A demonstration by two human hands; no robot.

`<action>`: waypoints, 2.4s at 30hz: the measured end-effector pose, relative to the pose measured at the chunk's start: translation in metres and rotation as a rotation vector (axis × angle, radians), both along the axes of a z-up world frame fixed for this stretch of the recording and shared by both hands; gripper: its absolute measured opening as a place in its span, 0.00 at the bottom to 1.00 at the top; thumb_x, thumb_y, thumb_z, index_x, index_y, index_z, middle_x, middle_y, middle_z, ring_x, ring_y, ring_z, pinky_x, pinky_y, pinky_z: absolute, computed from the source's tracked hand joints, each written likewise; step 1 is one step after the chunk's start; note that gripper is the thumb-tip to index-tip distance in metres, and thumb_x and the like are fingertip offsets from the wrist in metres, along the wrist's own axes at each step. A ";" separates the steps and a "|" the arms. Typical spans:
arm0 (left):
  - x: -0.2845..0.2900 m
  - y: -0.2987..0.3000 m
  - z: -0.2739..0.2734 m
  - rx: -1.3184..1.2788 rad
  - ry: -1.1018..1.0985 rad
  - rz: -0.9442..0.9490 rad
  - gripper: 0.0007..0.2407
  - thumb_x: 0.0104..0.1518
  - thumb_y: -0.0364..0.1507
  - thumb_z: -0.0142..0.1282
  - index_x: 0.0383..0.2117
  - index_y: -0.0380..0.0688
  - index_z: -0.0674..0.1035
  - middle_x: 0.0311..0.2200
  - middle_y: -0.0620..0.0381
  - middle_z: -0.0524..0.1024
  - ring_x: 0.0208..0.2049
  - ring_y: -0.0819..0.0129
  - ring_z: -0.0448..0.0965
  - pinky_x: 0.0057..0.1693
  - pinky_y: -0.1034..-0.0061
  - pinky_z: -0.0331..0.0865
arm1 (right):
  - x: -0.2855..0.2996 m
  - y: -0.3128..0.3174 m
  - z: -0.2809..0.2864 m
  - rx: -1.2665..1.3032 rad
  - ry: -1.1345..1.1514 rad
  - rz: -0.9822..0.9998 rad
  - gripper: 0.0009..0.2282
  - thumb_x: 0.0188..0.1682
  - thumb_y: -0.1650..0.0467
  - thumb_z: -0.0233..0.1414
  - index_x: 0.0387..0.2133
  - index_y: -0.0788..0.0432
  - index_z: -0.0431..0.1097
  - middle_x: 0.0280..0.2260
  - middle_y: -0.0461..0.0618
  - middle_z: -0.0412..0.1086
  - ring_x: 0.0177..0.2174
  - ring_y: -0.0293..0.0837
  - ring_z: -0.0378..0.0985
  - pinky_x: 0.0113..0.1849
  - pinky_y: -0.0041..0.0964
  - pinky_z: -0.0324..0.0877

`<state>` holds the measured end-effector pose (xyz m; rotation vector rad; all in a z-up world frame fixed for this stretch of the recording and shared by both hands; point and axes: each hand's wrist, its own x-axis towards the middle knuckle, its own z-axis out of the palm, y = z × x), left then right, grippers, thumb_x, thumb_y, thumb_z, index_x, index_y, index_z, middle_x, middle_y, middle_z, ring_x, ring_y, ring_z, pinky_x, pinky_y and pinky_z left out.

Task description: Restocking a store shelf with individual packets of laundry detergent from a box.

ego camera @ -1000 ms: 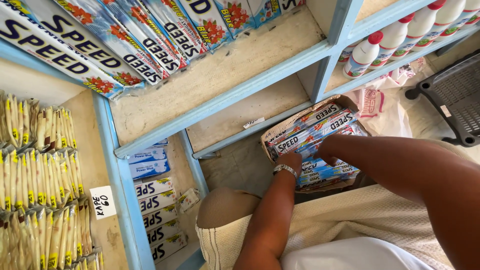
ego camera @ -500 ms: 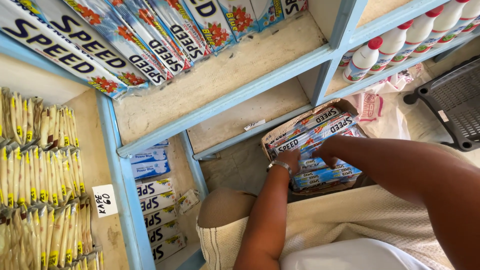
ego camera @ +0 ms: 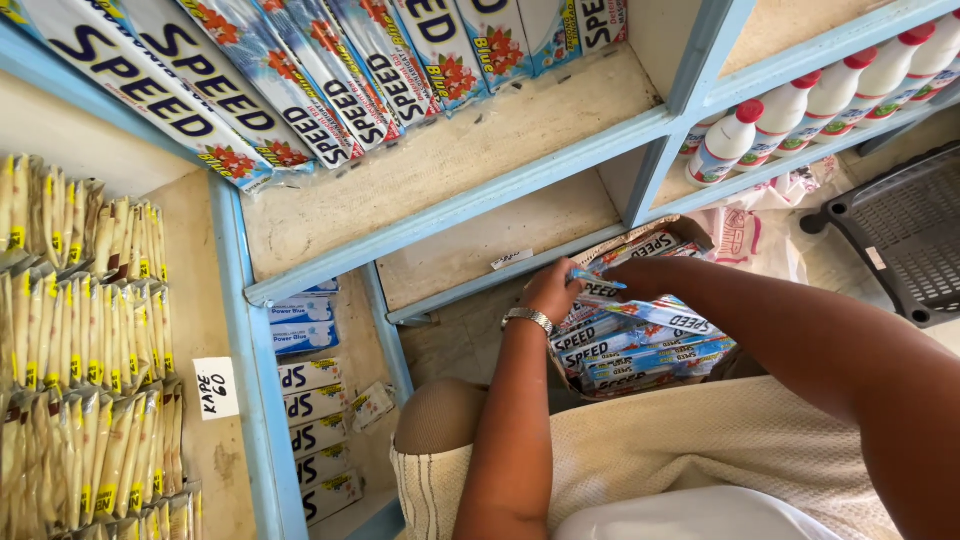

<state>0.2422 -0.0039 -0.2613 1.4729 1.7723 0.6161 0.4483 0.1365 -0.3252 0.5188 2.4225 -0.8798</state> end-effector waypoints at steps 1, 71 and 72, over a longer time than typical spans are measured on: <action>-0.004 0.001 0.012 0.004 0.001 0.003 0.14 0.59 0.36 0.59 0.47 0.45 0.77 0.40 0.43 0.82 0.44 0.48 0.82 0.49 0.58 0.75 | -0.003 0.003 0.007 0.004 0.001 0.003 0.21 0.48 0.65 0.58 0.55 0.53 0.64 0.41 0.58 0.75 0.43 0.56 0.78 0.46 0.51 0.70; -0.043 -0.033 0.249 0.751 -0.776 0.216 0.14 0.61 0.28 0.63 0.50 0.35 0.79 0.38 0.60 0.82 0.38 0.80 0.80 0.46 0.82 0.75 | -0.065 -0.052 0.255 -0.310 0.970 -0.670 0.20 0.46 0.73 0.59 0.53 0.64 0.71 0.41 0.53 0.81 0.40 0.40 0.83 0.44 0.37 0.78; -0.042 -0.032 0.247 0.759 -0.747 0.213 0.15 0.63 0.28 0.61 0.55 0.36 0.77 0.39 0.60 0.82 0.39 0.80 0.79 0.46 0.83 0.74 | -0.066 -0.053 0.259 -0.231 0.957 -0.679 0.20 0.46 0.73 0.59 0.53 0.63 0.71 0.41 0.53 0.80 0.39 0.39 0.83 0.44 0.37 0.79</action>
